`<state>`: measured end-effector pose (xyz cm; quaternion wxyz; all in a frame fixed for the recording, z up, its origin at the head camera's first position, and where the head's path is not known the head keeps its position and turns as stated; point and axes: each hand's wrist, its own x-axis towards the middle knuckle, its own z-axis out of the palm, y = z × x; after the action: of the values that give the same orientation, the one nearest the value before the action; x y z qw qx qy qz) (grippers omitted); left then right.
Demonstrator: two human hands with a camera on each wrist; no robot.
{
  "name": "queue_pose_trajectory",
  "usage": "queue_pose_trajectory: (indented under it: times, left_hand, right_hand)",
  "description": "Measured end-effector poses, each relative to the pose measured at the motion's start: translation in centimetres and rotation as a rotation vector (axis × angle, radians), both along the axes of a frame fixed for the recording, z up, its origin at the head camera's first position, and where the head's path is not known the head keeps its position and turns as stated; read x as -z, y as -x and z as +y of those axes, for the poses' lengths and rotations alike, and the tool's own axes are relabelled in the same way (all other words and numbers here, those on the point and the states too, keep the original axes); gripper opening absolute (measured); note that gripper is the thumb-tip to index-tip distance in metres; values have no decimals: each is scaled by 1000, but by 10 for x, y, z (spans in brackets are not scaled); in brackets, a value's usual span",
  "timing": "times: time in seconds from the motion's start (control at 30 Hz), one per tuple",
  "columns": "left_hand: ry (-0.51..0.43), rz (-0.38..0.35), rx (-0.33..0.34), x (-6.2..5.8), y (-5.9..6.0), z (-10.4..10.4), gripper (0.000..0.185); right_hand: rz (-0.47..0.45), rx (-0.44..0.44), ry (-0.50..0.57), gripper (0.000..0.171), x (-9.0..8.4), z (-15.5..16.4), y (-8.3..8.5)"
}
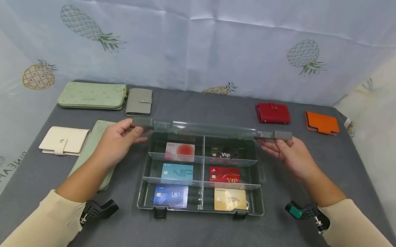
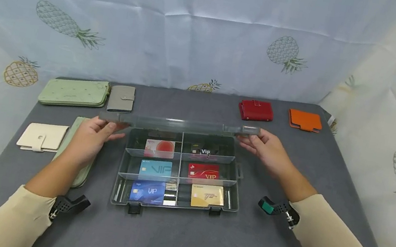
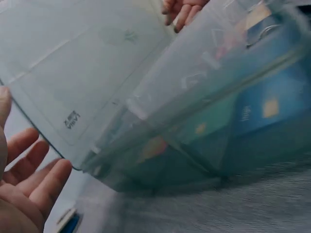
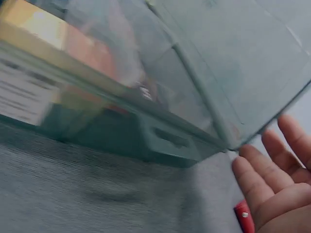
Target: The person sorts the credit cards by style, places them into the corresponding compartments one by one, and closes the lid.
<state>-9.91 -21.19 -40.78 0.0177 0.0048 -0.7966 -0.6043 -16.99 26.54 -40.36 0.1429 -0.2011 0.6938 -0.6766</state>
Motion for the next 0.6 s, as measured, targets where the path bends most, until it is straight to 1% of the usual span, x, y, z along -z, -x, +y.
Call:
queue_pose_trajectory:
  times: [0.07,0.1,0.17,0.27,0.37,0.47,0.53,0.6]
  left_hand:
    - [1,-11,26,3,-6,-5,37]
    - [-5,-10,53,4,-9,-8,38]
    - [-31,-4,117,7,-14,-15,39]
    - [-79,21,236,12,-20,-25,40]
    - [-50,55,317,17,-23,-29,44]
    - [1,55,360,22,-24,-28,51]
    - [30,40,369,24,-22,-27,55]
    - [44,28,374,24,-18,-25,58]
  right_hand:
    - [-16,3,1,30,3,4,-4]
    - [-17,2,-6,35,5,6,-6]
    - [-9,-13,-36,38,8,10,-9]
    - [26,-84,-54,43,14,19,-13]
    - [65,-131,-108,49,21,26,-15]
    - [86,-116,-204,57,28,27,-16]
    - [95,-93,-267,61,30,27,-16]
    - [93,-76,-298,64,32,25,-14]
